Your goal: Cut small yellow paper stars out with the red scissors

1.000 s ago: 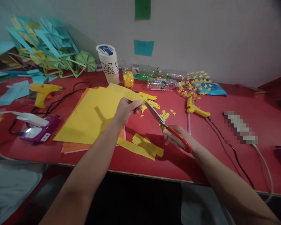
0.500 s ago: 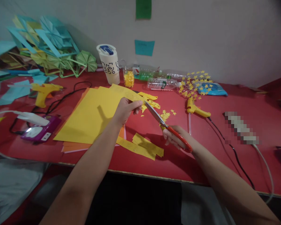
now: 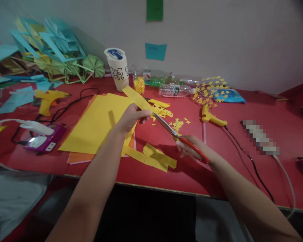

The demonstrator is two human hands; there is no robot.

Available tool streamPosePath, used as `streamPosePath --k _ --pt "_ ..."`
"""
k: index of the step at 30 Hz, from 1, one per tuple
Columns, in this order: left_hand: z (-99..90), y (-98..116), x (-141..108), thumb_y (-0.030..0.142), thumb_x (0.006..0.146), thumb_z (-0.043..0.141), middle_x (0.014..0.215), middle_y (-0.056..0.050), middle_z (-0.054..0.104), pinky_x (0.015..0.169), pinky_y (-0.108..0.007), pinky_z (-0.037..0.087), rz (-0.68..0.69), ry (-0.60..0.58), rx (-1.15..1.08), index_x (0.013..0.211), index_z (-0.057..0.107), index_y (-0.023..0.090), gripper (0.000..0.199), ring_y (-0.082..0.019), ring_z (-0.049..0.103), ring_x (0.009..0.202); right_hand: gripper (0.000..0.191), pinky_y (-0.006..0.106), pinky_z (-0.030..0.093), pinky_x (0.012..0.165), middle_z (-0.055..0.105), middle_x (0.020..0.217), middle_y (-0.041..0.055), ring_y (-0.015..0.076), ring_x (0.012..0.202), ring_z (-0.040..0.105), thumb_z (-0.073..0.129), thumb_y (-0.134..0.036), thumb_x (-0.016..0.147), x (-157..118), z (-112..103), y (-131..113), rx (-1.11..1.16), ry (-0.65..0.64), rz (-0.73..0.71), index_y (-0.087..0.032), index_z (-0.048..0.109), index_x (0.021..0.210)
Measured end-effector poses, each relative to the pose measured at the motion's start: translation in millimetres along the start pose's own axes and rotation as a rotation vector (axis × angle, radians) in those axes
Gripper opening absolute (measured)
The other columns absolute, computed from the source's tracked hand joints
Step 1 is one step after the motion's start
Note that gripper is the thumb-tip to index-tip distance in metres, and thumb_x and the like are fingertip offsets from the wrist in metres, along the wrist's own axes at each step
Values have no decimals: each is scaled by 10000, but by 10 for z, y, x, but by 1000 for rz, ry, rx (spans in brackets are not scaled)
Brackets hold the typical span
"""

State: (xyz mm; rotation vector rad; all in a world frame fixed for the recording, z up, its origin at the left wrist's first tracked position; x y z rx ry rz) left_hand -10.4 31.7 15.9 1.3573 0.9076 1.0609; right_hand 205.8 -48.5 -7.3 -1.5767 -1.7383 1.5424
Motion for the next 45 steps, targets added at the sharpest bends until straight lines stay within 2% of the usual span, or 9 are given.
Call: streamPosePath --k 16,21,27,37,40,45 --pt "-15 -18 5 238 622 649 436 12 524 396 -201 342 6 9 21 452 582 156 200 -47 430 377 459 152 280 212 505 416 -37 58 275 424 704 -580 642 32 1 55 9 16 62 -182 490 564" --pt "-11 -19 6 234 615 661 427 15 525 390 -189 338 -7 24 -1 453 590 147 197 -41 438 372 457 150 276 222 434 356 -59 101 316 501 683 -595 655 47 -2 80 6 12 47 -190 486 571" --pt "54 -53 -2 247 622 682 470 17 561 390 -187 356 22 102 -103 498 619 142 174 -43 465 382 475 167 297 272 520 409 -38 41 262 380 639 -624 681 23 -15 41 5 29 -26 -176 507 593" --pt "305 -159 -61 307 713 632 493 28 544 437 -193 386 81 280 -199 572 620 153 209 -44 470 438 495 201 327 314 351 338 -93 91 327 461 625 -676 631 14 111 -12 150 59 -23 -200 491 601" --pt "361 -172 -88 328 727 628 495 32 542 452 -193 396 97 324 -200 586 614 157 222 -45 476 451 481 204 334 331 371 360 -88 83 334 455 619 -657 657 0 138 -20 150 73 -30 -194 494 613" --pt "407 -202 -110 318 743 614 497 31 535 457 -199 399 102 390 -185 569 591 157 239 -48 478 457 471 202 334 342 427 410 -62 118 409 534 615 -645 664 -19 160 -20 160 87 -15 -191 489 635"
Point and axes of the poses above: each hand's wrist, its own x-axis towards the middle knuckle, its own z-axis out of the palm, y = z × x, the point moved 3 cm from there along x, towards the middle knuckle
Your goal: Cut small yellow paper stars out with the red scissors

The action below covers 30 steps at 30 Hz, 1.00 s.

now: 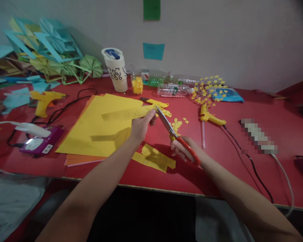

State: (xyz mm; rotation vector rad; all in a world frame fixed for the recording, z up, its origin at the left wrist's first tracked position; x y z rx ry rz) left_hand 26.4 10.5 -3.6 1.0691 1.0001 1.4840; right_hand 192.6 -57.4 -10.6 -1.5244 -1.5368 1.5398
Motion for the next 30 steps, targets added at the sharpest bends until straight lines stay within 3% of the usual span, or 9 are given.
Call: streamPosePath --k 11,17,23,30 --pt "4 6 -20 322 754 604 483 31 526 480 -203 410 16 -10 60 552 579 162 259 -51 481 466 493 241 423 411 406 392 -82 84 338 441 581 -680 691 20 -3 32 -18 -17 -33 -195 498 651" --pt "22 10 -31 321 785 585 488 29 522 474 -201 401 62 -56 55 554 574 166 278 -51 483 467 548 333 549 621 319 300 -129 53 268 339 533 -754 675 23 45 20 59 -61 -70 -214 463 620" --pt "16 -40 -31 370 776 612 495 26 531 475 -201 400 17 -37 17 561 591 166 297 -53 484 472 579 310 545 573 333 302 -129 48 254 330 512 -791 656 3 73 26 88 -49 -58 -218 439 615" --pt "20 -52 -29 379 775 611 478 26 527 471 -197 395 -9 -45 -8 554 596 160 312 -52 482 466 519 290 542 554 338 294 -127 54 256 344 542 -719 705 8 62 30 61 -40 -55 -221 425 614"
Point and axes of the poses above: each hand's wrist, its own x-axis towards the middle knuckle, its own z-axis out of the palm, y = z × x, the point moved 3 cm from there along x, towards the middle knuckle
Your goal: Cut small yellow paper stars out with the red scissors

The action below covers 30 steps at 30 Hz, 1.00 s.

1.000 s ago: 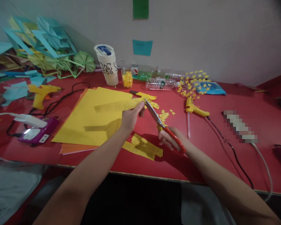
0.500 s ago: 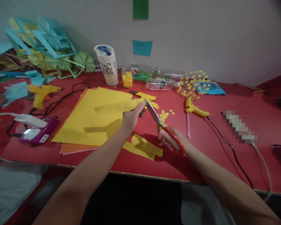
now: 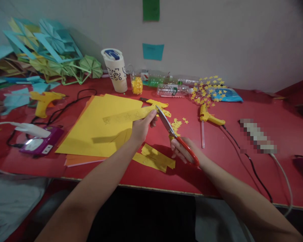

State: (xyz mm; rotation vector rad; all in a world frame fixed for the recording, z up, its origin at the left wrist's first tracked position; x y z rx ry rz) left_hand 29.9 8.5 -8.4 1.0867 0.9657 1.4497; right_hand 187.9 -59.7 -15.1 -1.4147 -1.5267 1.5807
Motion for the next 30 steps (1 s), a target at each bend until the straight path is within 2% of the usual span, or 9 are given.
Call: streamPosePath --k 8,14,20,26,30 --pt "-4 -9 18 353 766 618 488 23 536 445 -199 380 5 10 -22 563 602 160 281 -52 479 456 514 274 532 543 322 295 -127 54 259 358 559 -704 692 -19 -1 -62 -21 23 8 -220 419 593" --pt "-20 -7 25 342 778 607 484 26 526 462 -194 391 -21 -7 -21 560 603 160 284 -50 479 467 491 210 420 385 344 315 -104 77 287 431 587 -671 692 -22 -32 -24 -52 78 59 -211 444 598" --pt "-35 5 24 326 750 630 503 23 546 463 -193 397 -62 16 -30 557 607 155 259 -46 483 470 474 235 480 447 335 315 -110 76 289 421 595 -653 696 -10 -39 -24 -50 66 47 -217 439 593" --pt "-35 50 55 283 738 633 465 35 528 432 -190 375 13 -12 -54 571 608 154 213 -43 469 438 477 293 544 560 319 307 -133 46 246 336 605 -649 690 4 -46 -22 -19 48 37 -221 426 578" --pt "-58 90 87 247 732 625 471 40 540 413 -183 369 43 -12 -66 556 577 154 205 -30 455 402 480 266 518 497 320 305 -126 53 253 366 610 -653 674 12 -58 -14 -41 69 49 -218 436 571"
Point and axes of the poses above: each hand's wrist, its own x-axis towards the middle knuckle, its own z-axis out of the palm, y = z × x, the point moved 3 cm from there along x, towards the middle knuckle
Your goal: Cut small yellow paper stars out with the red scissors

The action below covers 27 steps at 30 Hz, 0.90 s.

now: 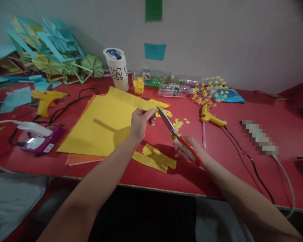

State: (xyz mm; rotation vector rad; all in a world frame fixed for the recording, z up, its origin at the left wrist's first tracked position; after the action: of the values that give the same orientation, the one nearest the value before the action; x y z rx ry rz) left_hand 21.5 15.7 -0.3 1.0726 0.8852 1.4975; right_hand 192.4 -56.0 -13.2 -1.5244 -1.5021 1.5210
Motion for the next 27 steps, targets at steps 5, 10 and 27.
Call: streamPosePath --k 5,10,27 --pt "-31 24 29 208 707 631 510 55 557 403 -171 372 28 12 -35 626 555 168 118 -24 460 400 493 207 408 363 324 317 -105 83 299 447 603 -676 639 -4 5 -30 -9 -5 18 -223 426 561" --pt "-42 46 44 198 738 592 500 59 533 414 -165 381 40 -13 -29 645 538 173 110 -22 453 402 474 191 365 336 326 322 -103 95 318 483 613 -648 655 -13 -11 -20 -43 -12 26 -215 436 575" --pt "-69 87 102 141 687 598 598 35 570 500 -190 435 108 -50 27 750 662 177 96 -43 507 502 459 171 264 280 358 362 -68 142 403 563 661 -606 653 -1 -37 11 -81 7 38 -205 451 572"
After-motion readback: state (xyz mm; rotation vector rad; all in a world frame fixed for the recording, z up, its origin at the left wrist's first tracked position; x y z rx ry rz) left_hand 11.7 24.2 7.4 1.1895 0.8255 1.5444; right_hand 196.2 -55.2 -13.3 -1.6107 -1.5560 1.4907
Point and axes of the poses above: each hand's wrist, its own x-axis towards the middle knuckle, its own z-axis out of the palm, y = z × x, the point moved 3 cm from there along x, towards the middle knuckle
